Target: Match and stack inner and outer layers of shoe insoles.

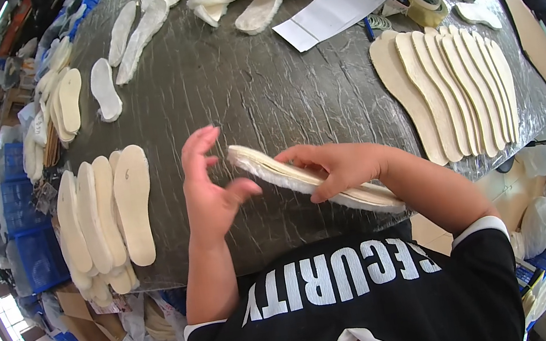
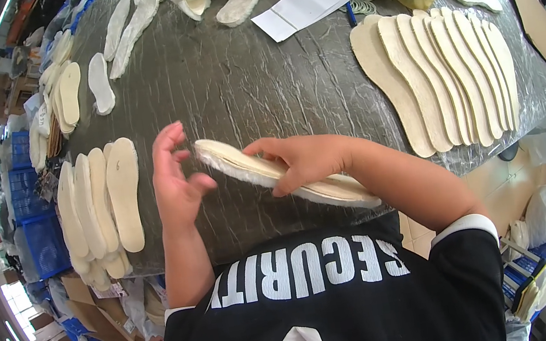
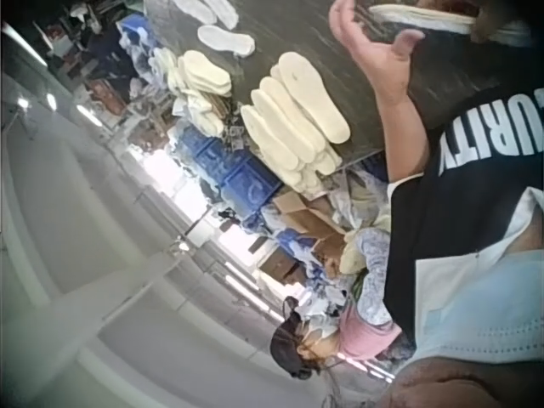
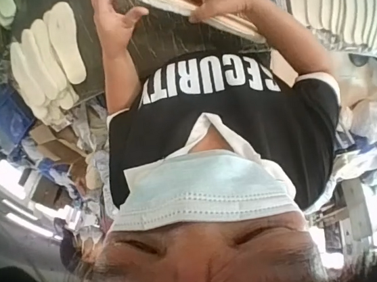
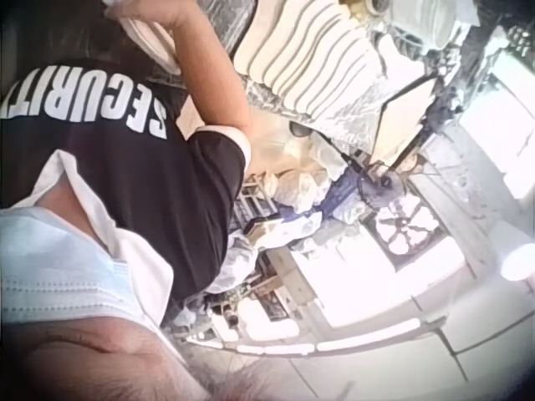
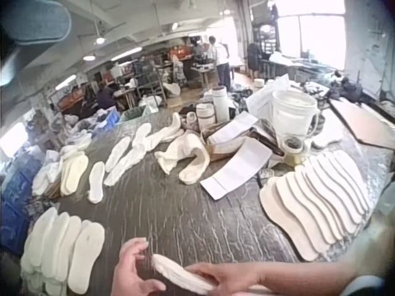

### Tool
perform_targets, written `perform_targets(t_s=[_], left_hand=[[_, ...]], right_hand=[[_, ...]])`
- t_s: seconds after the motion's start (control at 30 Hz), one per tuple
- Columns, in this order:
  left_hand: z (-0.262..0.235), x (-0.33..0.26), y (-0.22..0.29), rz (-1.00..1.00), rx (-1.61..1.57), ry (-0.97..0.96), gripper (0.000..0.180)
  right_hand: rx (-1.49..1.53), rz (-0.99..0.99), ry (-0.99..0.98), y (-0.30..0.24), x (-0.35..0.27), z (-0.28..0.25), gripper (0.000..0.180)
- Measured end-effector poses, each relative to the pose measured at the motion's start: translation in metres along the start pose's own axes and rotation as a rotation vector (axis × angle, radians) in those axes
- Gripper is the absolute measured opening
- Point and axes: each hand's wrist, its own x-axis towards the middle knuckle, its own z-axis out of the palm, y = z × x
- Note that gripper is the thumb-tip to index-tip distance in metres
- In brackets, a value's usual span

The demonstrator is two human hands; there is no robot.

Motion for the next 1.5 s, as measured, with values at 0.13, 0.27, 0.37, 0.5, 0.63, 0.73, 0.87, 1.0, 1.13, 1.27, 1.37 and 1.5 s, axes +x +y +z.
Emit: perform_targets(t_s=[0.13, 0.27, 0.37, 0.5, 0.63, 0.73, 0.87, 1.0, 1.13, 1.27, 1.37, 1.5], left_hand=[[-0.002, 0.001, 0.024, 0.477, 0.628, -0.456, 0.029], [-0.012, -0.007, 0.006, 0.253, 0.486, -0.494, 0.014], [-0.019, -0.02, -0.005, 0.154, 0.389, -0.417, 0.01], [-0.021, -0.032, -0.017, -0.229, 0.287, -0.54, 0.013], [-0.048, -0.037, -0.013, -0.117, 0.384, -0.571, 0.016], [-0.107, -0.042, -0.004, 0.111, 0.492, -0.118, 0.016], [-0.231, -0.058, 0.024, 0.336, 1.118, 0.388, 0.022], [-0.283, -0.048, 0.012, 0.137, 1.612, 0.204, 0.032], [-0.2, -0.021, -0.033, 0.199, 1.122, 0.213, 0.034], [-0.001, 0.013, -0.012, 0.302, 0.806, -0.429, 0.03], [0.089, 0.011, -0.011, 0.573, 0.614, -0.802, 0.03], [0.174, 0.011, 0.005, 0.786, 0.431, -1.089, 0.032]], right_hand=[[0.256, -0.064, -0.192, 0.011, -0.001, 0.008, 0.079], [-0.029, -0.058, -0.242, -0.006, -0.01, 0.005, 0.058], [-0.487, -0.038, -0.218, -0.023, -0.015, -0.002, 0.043], [-1.069, 0.108, -0.013, -0.021, -0.013, 0.01, 0.034], [-0.885, 0.059, 0.08, -0.023, -0.015, 0.011, 0.039], [-0.822, -0.123, 0.503, -0.02, -0.028, -0.001, 0.043], [-0.633, -0.189, 1.005, -0.006, -0.05, -0.02, 0.039], [-0.809, 0.068, 1.25, 0.032, -0.085, -0.036, 0.028], [-0.942, 0.378, 1.54, 0.063, -0.135, -0.046, 0.022], [-0.937, 0.584, 1.777, 0.087, -0.208, -0.062, 0.022], [-0.875, 0.973, 1.726, 0.091, -0.272, -0.072, 0.026], [-0.949, 1.054, 1.593, 0.148, -0.358, -0.087, 0.04]])
